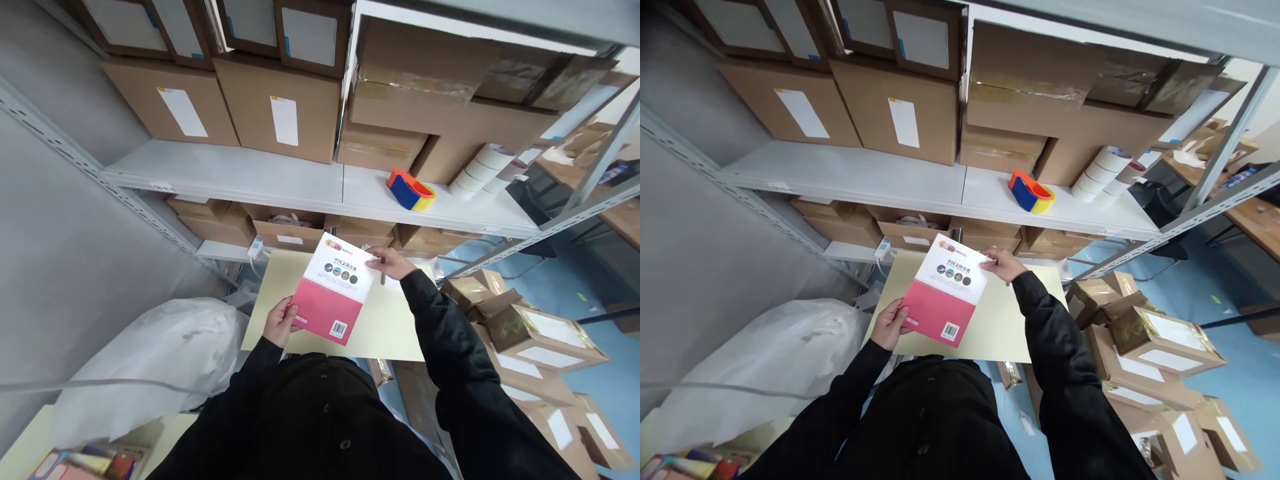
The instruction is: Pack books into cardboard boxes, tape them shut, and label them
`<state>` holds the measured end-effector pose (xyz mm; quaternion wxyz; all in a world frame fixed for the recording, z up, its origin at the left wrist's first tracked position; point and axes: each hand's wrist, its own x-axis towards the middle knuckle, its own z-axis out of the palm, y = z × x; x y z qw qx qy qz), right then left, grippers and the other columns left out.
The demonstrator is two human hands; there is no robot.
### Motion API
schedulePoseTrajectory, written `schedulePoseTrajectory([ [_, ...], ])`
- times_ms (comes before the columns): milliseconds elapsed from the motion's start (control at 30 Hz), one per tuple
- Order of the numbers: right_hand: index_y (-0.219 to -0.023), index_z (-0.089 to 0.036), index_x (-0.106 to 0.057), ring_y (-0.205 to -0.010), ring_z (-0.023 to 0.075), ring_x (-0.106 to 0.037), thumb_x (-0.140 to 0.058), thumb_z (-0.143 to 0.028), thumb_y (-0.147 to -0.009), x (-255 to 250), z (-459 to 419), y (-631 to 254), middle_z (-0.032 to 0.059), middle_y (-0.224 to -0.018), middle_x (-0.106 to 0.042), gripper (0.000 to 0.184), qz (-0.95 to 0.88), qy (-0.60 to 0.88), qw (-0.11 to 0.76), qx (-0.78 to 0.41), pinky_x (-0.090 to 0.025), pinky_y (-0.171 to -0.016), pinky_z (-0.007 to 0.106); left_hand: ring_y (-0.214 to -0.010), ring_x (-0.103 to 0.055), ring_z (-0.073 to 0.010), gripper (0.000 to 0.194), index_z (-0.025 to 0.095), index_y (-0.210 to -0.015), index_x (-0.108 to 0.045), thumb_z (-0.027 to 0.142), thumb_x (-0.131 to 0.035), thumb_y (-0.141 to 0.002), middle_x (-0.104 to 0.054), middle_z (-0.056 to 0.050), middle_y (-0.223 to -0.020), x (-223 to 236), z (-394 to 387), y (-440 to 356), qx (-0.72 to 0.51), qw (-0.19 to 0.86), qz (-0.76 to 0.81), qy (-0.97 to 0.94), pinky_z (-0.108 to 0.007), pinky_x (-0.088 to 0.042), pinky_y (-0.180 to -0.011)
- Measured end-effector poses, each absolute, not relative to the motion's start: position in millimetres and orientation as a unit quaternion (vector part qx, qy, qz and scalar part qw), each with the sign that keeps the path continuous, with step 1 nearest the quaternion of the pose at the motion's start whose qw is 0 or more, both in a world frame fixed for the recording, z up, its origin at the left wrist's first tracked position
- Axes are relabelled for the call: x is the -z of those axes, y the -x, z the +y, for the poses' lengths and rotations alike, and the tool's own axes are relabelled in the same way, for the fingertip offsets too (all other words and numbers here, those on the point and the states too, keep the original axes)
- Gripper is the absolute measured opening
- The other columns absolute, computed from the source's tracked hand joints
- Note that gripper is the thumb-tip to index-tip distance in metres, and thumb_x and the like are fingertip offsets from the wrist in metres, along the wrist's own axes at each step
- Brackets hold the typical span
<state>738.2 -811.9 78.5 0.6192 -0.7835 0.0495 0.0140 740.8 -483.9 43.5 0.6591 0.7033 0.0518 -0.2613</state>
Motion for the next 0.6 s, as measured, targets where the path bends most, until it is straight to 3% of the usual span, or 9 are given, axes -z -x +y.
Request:
schedulePoseTrajectory([
  [267, -0.094, -0.015, -0.067, -0.049, 0.0117, -0.052, -0.072, -0.051, -0.060, -53.9, -810.6, -728.5, -0.0007, -0.058, -0.060, 0.049, 0.201, 0.737, 0.638, 0.101, -0.051, -0.045, 0.027, -0.080, -0.070, -0.0204, 0.057, 0.017, -0.107, -0.055, 0.052, -0.072, -0.065, -0.069, -0.006, -0.087, -26.0, -504.4, -724.5, 0.332, 0.663, 0.084, -0.665, -0.032, -0.058, -0.071],
  [400, -0.094, -0.018, -0.066, -0.052, 0.0108, -0.054, -0.073, -0.050, -0.059, -52.0, -813.3, -731.6, -0.0024, -0.059, -0.059, 0.047, 0.209, 0.714, 0.664, 0.072, -0.051, -0.047, 0.024, -0.078, -0.070, -0.0205, 0.065, 0.016, -0.109, -0.055, 0.049, -0.077, -0.059, -0.070, -0.008, -0.086, -17.4, -503.0, -719.0, 0.345, 0.685, 0.082, -0.637, -0.032, -0.057, -0.073],
  [600, -0.094, -0.019, -0.066, -0.058, 0.0121, -0.058, -0.075, -0.050, -0.057, -49.7, -817.0, -728.9, -0.0010, -0.067, -0.063, 0.048, 0.207, 0.683, 0.698, 0.063, -0.053, -0.049, 0.024, -0.073, -0.069, -0.0195, 0.059, 0.017, -0.105, -0.059, 0.048, -0.078, -0.058, -0.070, -0.007, -0.083, -13.8, -500.4, -716.1, 0.312, 0.698, 0.112, -0.635, -0.033, -0.057, -0.072],
])
